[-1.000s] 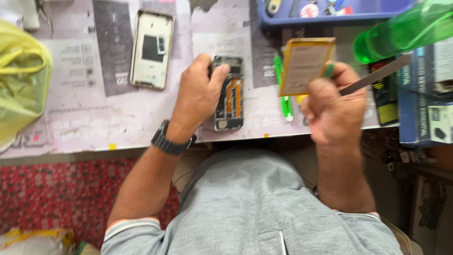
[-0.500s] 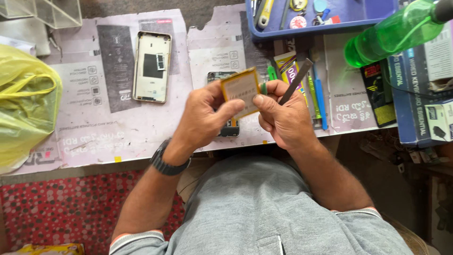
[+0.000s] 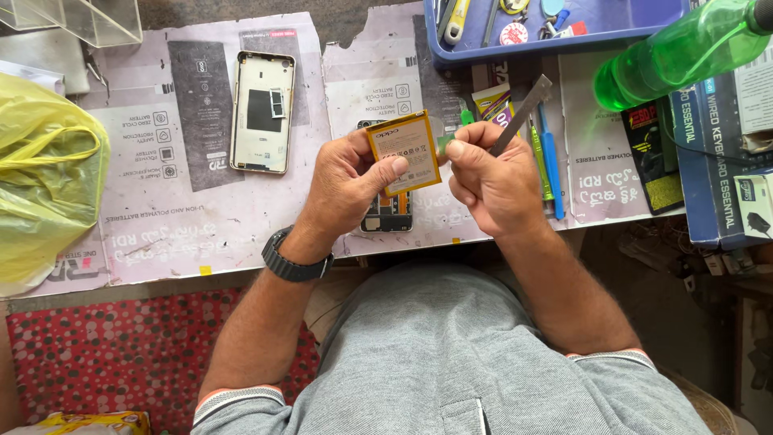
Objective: The person removes the battery from a mobile phone using a tool, then uses a screwdriver to remove several screws from the internal chassis.
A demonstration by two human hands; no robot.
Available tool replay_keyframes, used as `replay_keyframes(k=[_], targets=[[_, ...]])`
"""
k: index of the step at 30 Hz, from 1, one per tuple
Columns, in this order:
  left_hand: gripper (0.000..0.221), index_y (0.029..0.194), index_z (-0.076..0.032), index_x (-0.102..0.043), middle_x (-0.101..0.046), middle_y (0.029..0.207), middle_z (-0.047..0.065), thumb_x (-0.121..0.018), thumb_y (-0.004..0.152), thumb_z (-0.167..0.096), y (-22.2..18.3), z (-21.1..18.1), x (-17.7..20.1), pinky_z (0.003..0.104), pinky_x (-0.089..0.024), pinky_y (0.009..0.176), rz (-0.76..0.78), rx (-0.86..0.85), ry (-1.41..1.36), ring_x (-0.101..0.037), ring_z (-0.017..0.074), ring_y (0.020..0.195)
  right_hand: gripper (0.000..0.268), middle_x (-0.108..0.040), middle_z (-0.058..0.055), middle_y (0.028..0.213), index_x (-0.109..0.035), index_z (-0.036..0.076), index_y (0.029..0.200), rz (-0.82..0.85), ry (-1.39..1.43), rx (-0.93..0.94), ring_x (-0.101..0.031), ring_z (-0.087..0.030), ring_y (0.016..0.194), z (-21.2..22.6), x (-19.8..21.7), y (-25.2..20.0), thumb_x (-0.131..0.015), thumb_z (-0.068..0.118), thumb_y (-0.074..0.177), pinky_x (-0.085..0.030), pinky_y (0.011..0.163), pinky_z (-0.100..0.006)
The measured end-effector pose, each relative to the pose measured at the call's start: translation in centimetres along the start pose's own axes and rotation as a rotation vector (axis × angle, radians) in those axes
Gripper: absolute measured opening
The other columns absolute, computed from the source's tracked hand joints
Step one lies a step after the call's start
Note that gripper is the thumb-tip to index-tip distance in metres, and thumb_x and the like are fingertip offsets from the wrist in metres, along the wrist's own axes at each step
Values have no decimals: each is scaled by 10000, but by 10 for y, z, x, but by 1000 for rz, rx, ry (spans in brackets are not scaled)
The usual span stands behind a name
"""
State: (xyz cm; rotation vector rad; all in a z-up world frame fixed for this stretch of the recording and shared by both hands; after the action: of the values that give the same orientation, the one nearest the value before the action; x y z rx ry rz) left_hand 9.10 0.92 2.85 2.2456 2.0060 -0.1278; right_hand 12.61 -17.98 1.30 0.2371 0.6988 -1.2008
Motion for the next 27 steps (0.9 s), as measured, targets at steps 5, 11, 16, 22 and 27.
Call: replay_keyframes(k=[5,11,16,22,27], targets=[[325,1209,45,-683,-767,1045,112,-738,966,-162,2,6,3,272,-608,745,-22,27,-96,-711,104,877,44,-637,-45,766,-653,8,1003,-9,-33,14,-394,-48,464,1,-4,2,-681,42,995,-374,418,-236],[310,1289,41,-620,-737,1131,105,-653,1033,-131,4,5,4,318,-602,928,0,55,-266,-703,132,1011,96,-735,-138,903,-665,-33,1010,65,-12,47,-391,-33,467,9,-17,-2,-636,56,1030,-344,419,-209],[359,1342,19,-524,-697,1126,82,-497,1017,-131,4,5,-10,331,-570,951,55,339,-648,-673,153,1034,244,-681,-49,933,-676,8,1153,134,-204,99,-534,-42,619,-2,-27,2,-747,-56,928,-389,485,-185],[342,1247,-1,-572,-507,735,11,-439,1184,-309,-10,14,-20,258,-373,509,371,375,-776,-452,96,578,384,-596,32,991,-682,24,1257,188,-555,253,-467,-9,712,-4,-47,5,-825,-14,902,-414,631,-128],[378,1183,-26,-579,-566,755,52,-415,1130,-362,-16,20,-17,272,-404,506,410,360,-692,-484,126,569,226,-606,-18,1029,-684,-21,1081,323,-771,448,-568,-85,963,14,-70,2,-815,-11,897,-466,800,-195]])
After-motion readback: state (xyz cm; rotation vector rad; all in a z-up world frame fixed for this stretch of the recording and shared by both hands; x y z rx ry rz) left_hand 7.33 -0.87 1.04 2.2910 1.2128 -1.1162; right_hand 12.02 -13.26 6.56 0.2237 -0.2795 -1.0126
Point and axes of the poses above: each hand's wrist, its own y-axis towards the middle knuckle, its own x-axis out of the back of the hand, z = x × y, the point moved 7 cm from there along y, towards the middle knuckle
